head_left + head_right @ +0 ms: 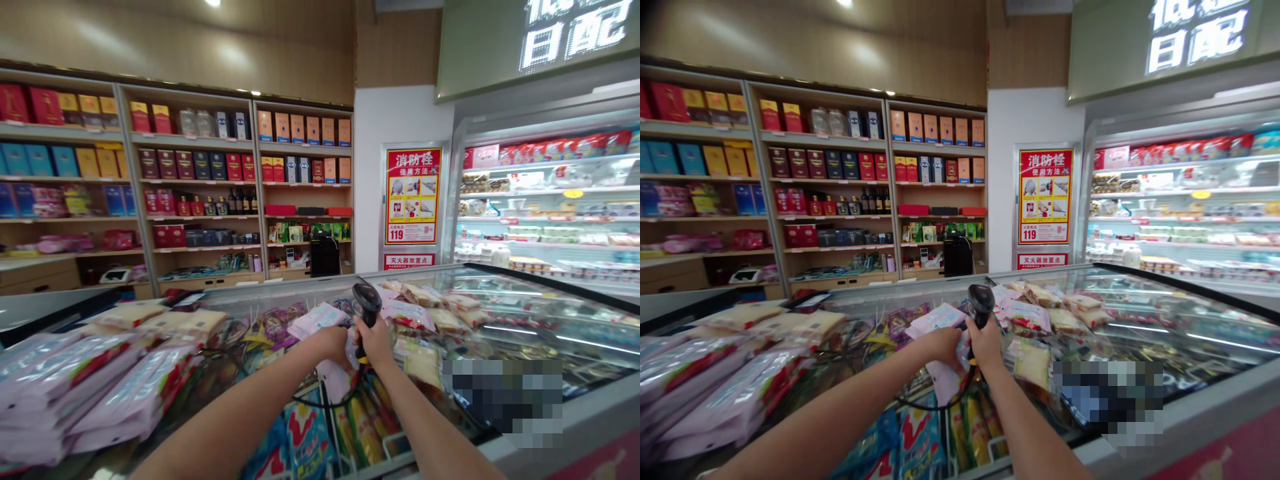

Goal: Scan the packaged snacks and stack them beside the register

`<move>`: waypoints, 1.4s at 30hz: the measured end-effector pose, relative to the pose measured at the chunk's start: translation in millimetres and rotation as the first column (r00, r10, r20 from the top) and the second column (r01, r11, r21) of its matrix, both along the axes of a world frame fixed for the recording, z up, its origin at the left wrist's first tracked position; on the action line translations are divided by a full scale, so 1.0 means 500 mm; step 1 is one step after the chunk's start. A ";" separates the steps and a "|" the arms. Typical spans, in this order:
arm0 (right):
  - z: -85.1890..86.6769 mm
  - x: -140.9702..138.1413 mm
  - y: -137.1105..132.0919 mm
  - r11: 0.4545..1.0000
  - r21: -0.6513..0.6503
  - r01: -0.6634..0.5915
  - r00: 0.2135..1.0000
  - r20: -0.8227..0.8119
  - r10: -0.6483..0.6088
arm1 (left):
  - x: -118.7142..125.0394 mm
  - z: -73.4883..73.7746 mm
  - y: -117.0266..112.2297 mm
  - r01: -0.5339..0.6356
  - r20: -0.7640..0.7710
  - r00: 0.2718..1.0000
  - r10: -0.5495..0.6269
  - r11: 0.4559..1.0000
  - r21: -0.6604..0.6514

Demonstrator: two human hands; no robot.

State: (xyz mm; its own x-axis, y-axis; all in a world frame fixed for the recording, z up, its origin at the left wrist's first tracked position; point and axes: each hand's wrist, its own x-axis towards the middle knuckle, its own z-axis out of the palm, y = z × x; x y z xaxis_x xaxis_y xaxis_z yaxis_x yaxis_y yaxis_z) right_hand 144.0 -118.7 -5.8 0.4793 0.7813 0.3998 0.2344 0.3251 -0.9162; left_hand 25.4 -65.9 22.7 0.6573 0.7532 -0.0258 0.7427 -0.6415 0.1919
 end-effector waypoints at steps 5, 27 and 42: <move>-0.005 -0.001 0.003 0.994 -0.011 -0.104 0.987 -0.124 0.102 | -0.026 0.001 -0.024 -0.197 0.102 0.972 0.210 0.973 -0.119; 0.054 -0.176 -0.008 0.822 -0.108 -0.560 0.798 -0.339 0.499 | -0.328 -0.080 0.032 -0.172 0.897 0.051 0.439 0.889 -0.426; 0.004 -0.142 -0.073 0.752 -0.186 -0.633 0.770 -0.249 0.587 | -0.266 -0.108 -0.022 -0.283 0.818 0.298 0.492 0.864 -0.416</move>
